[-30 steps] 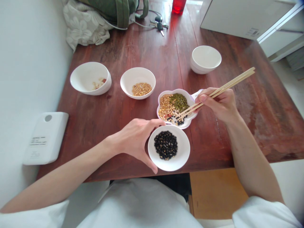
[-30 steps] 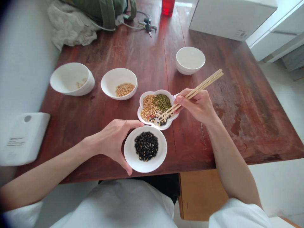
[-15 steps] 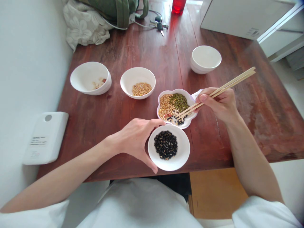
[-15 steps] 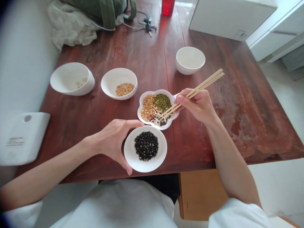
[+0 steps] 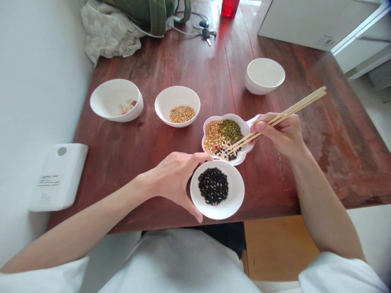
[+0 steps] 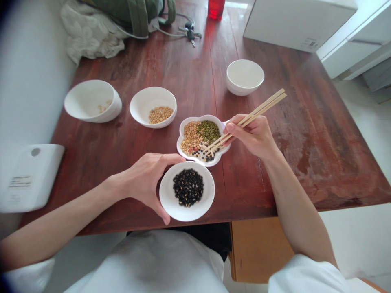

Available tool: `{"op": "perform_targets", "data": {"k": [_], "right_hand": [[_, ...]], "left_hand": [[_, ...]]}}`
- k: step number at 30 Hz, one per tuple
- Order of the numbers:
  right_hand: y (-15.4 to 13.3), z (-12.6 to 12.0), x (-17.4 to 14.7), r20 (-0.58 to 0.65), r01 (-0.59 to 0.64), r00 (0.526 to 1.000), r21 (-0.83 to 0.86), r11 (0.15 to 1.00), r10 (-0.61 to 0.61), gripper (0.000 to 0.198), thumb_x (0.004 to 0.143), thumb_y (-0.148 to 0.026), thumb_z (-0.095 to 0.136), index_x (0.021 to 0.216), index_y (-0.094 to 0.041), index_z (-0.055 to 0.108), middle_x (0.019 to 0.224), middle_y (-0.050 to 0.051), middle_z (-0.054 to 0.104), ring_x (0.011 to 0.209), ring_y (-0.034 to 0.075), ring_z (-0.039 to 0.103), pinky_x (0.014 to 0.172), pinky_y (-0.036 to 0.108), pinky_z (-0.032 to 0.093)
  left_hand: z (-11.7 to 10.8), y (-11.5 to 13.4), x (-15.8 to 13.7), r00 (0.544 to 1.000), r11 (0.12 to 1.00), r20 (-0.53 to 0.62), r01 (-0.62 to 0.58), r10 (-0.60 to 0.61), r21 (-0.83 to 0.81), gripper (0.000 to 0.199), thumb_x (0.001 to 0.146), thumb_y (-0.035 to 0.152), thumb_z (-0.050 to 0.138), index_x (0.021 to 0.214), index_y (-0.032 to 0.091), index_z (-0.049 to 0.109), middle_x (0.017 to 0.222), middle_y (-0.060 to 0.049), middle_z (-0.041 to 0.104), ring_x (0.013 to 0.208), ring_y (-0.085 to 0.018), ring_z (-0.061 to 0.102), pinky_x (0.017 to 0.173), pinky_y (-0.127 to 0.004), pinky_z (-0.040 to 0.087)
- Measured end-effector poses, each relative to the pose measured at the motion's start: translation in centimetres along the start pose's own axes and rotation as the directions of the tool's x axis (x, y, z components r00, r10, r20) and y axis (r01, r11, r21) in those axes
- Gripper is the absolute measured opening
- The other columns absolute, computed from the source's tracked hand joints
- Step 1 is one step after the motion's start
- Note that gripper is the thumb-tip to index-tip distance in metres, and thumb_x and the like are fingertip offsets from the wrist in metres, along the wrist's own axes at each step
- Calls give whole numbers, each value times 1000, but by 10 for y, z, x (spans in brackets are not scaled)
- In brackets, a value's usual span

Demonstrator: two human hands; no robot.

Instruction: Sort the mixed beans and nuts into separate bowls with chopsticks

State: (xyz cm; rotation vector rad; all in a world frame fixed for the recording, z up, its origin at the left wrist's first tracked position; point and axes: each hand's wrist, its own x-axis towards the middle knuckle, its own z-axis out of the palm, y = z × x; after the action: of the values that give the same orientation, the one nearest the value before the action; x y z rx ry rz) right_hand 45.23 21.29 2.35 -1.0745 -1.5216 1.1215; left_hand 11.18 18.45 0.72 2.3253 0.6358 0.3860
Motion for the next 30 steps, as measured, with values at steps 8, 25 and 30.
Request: {"op": "perform_targets", "data": {"k": [8, 25, 30], "right_hand": [[3, 1, 0, -5, 4, 1000, 2, 1000, -4, 28, 92, -48, 89, 83, -22, 85, 73, 6, 81, 58, 21, 78, 53, 32, 67], [4, 2, -3, 23, -10, 1000, 4, 1000, 10, 25, 94, -48, 87, 87, -24, 85, 76, 6, 83, 63, 23, 80, 54, 34, 70], [3, 3, -3, 20, -35, 999, 22, 999, 34, 28, 92, -51, 88, 87, -24, 86, 76, 6, 82, 65, 24, 80, 55, 34, 70]], "left_hand": [[0, 1, 0, 1000, 1000, 12, 16, -16, -9, 132, 45, 94, 91, 148, 27, 44, 132, -10, 81, 114, -38, 83, 98, -40, 58], [0, 1, 1, 999, 999, 16, 36, -36, -27, 128, 47, 93, 91, 147, 28, 44, 131, -10, 81, 114, -39, 82, 98, -42, 58], [0, 0, -1, 999, 999, 11, 40, -39, -24, 134, 43, 94, 92, 150, 28, 44, 131, -10, 81, 115, -39, 82, 100, -42, 58]]}}
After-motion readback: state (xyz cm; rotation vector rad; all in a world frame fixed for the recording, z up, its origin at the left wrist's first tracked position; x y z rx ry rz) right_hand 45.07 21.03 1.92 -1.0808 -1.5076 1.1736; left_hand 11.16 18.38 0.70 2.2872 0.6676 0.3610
